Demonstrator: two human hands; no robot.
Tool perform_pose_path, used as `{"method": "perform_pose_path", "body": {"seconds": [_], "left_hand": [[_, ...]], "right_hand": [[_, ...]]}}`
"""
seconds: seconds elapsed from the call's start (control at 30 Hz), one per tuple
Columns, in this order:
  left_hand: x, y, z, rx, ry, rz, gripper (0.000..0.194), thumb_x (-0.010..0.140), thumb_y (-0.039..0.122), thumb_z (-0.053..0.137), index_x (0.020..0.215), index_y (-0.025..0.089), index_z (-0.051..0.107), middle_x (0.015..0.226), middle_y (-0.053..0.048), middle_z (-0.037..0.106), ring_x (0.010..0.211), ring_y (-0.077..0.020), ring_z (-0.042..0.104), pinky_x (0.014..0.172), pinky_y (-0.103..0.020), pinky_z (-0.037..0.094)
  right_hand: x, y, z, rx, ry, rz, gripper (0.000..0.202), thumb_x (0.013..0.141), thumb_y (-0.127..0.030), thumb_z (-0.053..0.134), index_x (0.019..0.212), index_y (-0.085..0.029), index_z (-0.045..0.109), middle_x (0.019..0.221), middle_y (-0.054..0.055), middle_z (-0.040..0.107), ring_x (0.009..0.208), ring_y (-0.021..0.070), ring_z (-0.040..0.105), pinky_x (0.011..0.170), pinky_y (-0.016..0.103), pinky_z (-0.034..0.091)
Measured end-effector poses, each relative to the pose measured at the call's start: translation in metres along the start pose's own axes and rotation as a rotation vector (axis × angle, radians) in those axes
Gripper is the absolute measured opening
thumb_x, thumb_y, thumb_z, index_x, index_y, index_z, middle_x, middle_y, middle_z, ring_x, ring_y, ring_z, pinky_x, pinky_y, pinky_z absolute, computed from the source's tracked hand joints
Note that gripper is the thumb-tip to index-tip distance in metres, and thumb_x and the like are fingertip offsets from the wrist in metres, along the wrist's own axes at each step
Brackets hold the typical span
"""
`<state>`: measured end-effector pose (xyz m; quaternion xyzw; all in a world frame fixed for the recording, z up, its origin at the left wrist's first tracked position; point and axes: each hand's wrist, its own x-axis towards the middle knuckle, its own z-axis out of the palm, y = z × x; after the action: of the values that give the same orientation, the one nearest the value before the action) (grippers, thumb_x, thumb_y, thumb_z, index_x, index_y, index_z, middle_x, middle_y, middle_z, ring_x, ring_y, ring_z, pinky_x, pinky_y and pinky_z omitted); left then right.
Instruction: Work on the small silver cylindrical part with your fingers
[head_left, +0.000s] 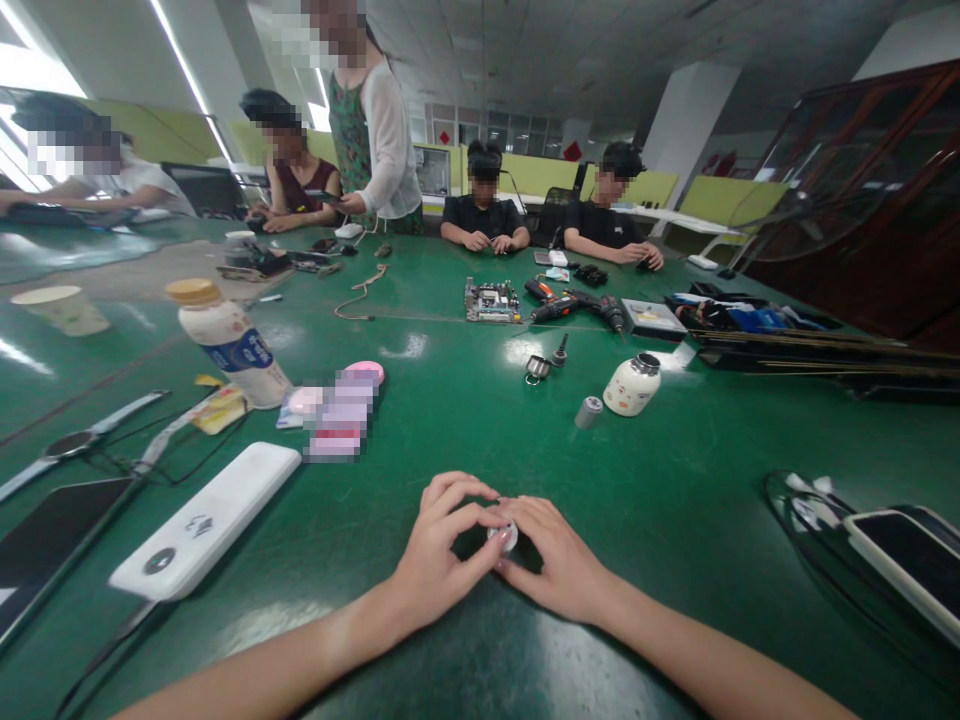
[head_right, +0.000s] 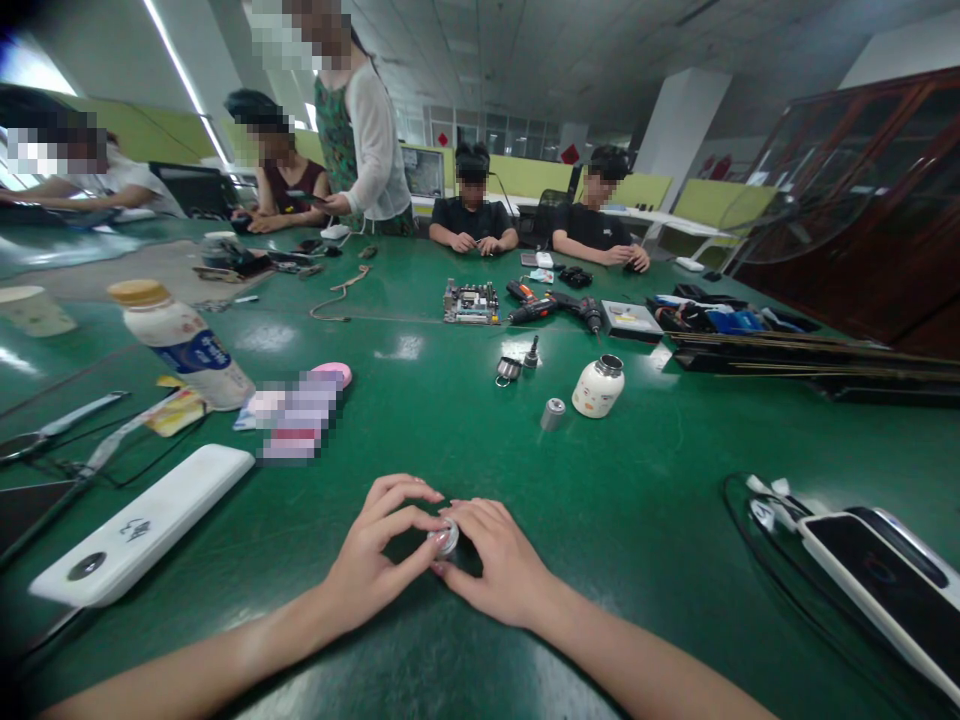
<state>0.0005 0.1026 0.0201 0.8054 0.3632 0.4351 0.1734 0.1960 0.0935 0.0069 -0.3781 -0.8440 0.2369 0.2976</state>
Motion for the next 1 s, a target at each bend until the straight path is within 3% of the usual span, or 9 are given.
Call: {"method": "perform_pose_path", "body": {"seconds": [0.23,0.43,0.5,0.6,0.73,0.9,1.0], "left_hand": [[0.000,-0.002,0.001,-0.024,0.005,0.028,0.013,0.085,0.018,0.068,0.092,0.026,0.074,0.101,-0.004,0.070,0.104,-0.0226,0.055,0.092,-0.040,0.047],[-0.002,-0.015,0.001,0.118,0.185,-0.039,0.012,0.087,0.025,0.069,0.095,0.029,0.077,0.095,-0.004,0.071,0.103,-0.0248,0.053,0.091,-0.044,0.043],[-0.003,-0.025,0.001,0.219,0.155,-0.120,0.012,0.085,0.029,0.072,0.094,0.033,0.079,0.098,-0.004,0.071,0.105,-0.0274,0.051,0.090,-0.047,0.041],[-0.006,-0.037,0.003,0.325,0.009,-0.214,0.012,0.081,0.032,0.076,0.089,0.039,0.079,0.107,-0.004,0.071,0.106,-0.0306,0.048,0.085,-0.050,0.041],[-0.010,-0.045,0.006,0.408,-0.051,-0.235,0.013,0.080,0.034,0.077,0.090,0.041,0.079,0.118,-0.005,0.068,0.110,-0.0328,0.044,0.085,-0.052,0.040],[-0.008,-0.042,0.003,0.342,0.056,-0.213,0.009,0.084,0.036,0.073,0.089,0.037,0.080,0.102,-0.005,0.069,0.103,-0.0286,0.048,0.086,-0.049,0.041],[-0.004,-0.033,0.001,0.173,0.151,-0.093,0.010,0.086,0.035,0.070,0.091,0.032,0.079,0.095,-0.005,0.069,0.102,-0.0261,0.050,0.090,-0.045,0.043]], "right_hand": [[0.000,0.001,0.001,0.011,0.009,-0.004,0.030,0.089,-0.028,0.063,0.118,-0.020,0.058,0.118,0.010,0.068,0.115,0.0241,0.061,0.101,0.044,0.046],[-0.001,0.001,0.001,-0.025,-0.012,0.015,0.038,0.088,-0.030,0.064,0.123,-0.019,0.056,0.122,0.013,0.067,0.116,0.0263,0.060,0.101,0.046,0.045],[-0.001,0.000,0.000,-0.024,-0.025,0.031,0.036,0.088,-0.030,0.064,0.122,-0.019,0.057,0.122,0.012,0.067,0.116,0.0263,0.060,0.103,0.047,0.044],[-0.001,0.000,-0.001,-0.016,-0.031,0.045,0.035,0.088,-0.030,0.064,0.121,-0.020,0.058,0.121,0.012,0.067,0.117,0.0258,0.060,0.104,0.046,0.044],[0.000,0.000,-0.001,-0.018,-0.039,0.047,0.036,0.087,-0.029,0.065,0.122,-0.021,0.057,0.121,0.011,0.068,0.118,0.0255,0.059,0.104,0.046,0.043],[0.000,0.000,-0.001,-0.012,-0.035,0.049,0.036,0.087,-0.029,0.065,0.121,-0.021,0.057,0.122,0.011,0.067,0.119,0.0257,0.059,0.104,0.046,0.043],[0.000,0.000,0.000,-0.012,-0.023,0.034,0.035,0.087,-0.029,0.065,0.121,-0.021,0.058,0.121,0.011,0.068,0.118,0.0259,0.060,0.103,0.046,0.044]]}}
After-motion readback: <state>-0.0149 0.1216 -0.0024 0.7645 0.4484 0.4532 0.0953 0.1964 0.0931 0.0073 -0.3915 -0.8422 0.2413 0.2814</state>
